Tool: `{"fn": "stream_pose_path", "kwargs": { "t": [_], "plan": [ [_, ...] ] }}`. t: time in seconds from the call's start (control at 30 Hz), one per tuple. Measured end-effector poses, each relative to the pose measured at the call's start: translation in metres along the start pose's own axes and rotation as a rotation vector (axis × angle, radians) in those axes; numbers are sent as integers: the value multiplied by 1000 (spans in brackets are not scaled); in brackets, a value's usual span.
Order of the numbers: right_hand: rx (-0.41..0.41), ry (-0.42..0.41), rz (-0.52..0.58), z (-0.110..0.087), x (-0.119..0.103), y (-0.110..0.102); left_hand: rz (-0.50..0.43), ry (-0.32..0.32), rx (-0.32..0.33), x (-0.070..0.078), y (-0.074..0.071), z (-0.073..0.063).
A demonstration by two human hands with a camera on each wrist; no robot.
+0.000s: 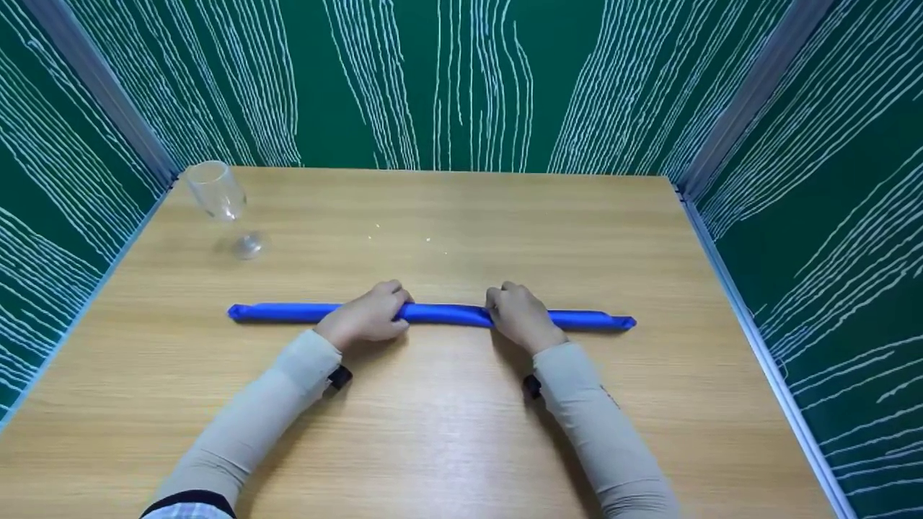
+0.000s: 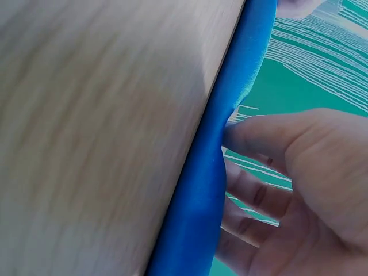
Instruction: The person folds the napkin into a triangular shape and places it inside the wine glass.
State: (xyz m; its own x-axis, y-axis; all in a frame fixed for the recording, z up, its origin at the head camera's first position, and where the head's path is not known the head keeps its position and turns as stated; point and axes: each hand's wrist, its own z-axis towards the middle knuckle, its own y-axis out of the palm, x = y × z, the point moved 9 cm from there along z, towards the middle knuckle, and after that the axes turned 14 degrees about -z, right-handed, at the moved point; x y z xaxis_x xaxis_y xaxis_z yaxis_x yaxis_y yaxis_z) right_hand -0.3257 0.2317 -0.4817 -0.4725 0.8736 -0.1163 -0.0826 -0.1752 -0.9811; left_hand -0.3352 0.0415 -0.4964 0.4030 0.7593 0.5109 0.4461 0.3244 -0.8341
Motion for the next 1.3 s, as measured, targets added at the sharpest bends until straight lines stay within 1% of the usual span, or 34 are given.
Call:
{"fn": "stream_pose_path", "kwargs": {
  "t": [0.17, 0.3, 0.5, 0.6, 0.67, 0.73, 0.83, 1.03, 1.17, 1.3],
  "plan": [
    [10, -19, -9, 0, -2, -1, 12, -49, -8, 9, 6, 7],
    [-5, -12, -15, 0, -2, 2, 29, -78, 1, 10, 9, 9],
    [-60, 49, -31, -1, -1, 6, 11, -47, 10, 9, 10, 9],
    [-105, 97, -29, -2, 0, 10, 7, -35, 19, 9, 10, 8],
    [-135, 113, -16, -1, -2, 13, 9, -31, 26, 9, 10, 7],
    [-157, 109, -5, 0, -6, 16, 20, -26, 32, 9, 10, 7],
    [-174, 72, -13, 4, -16, 17, 35, -21, 33, 9, 10, 8],
    [-159, 6, -41, 14, -34, 18, 32, -17, 35, 8, 10, 8],
    [-139, -3, -31, 21, -42, 19, 34, 4, 51, 10, 8, 6],
    [-141, 19, -27, 26, -45, 22, 30, 13, 64, 10, 8, 4]
  ]
}}
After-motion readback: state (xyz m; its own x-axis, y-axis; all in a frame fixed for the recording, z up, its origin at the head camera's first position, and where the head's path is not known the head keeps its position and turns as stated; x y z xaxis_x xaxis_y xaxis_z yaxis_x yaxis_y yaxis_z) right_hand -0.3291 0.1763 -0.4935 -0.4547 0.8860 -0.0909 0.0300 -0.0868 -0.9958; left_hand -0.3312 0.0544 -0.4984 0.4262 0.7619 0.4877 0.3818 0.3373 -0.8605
